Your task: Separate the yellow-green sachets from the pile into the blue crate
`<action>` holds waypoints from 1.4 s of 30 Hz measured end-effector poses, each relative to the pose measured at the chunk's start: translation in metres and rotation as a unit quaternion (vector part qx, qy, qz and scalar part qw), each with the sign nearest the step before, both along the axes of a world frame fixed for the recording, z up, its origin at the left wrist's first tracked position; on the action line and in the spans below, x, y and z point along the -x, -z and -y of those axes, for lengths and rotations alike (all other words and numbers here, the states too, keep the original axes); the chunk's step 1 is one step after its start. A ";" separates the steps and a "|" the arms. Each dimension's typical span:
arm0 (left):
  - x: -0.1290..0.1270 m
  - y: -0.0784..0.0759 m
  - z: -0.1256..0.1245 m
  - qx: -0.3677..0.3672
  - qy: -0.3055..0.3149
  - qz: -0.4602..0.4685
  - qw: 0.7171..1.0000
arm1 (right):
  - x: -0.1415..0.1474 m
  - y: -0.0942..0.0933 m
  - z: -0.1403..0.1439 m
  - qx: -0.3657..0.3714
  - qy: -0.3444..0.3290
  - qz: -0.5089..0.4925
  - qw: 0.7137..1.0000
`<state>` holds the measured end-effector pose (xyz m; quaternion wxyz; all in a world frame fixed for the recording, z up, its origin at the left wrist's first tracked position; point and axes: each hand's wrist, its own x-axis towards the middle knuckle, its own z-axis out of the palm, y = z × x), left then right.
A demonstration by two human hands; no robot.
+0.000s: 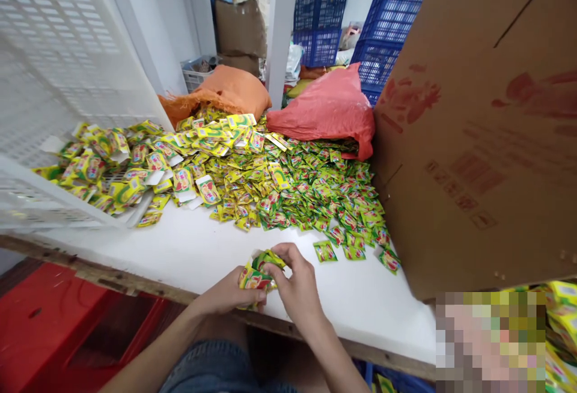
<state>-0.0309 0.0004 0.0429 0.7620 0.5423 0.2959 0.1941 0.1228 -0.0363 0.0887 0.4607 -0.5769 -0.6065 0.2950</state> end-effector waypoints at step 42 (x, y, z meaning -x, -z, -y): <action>-0.009 0.036 -0.009 -0.075 -0.183 -0.061 0.978 | -0.276 0.075 0.161 0.245 0.597 0.311 0.697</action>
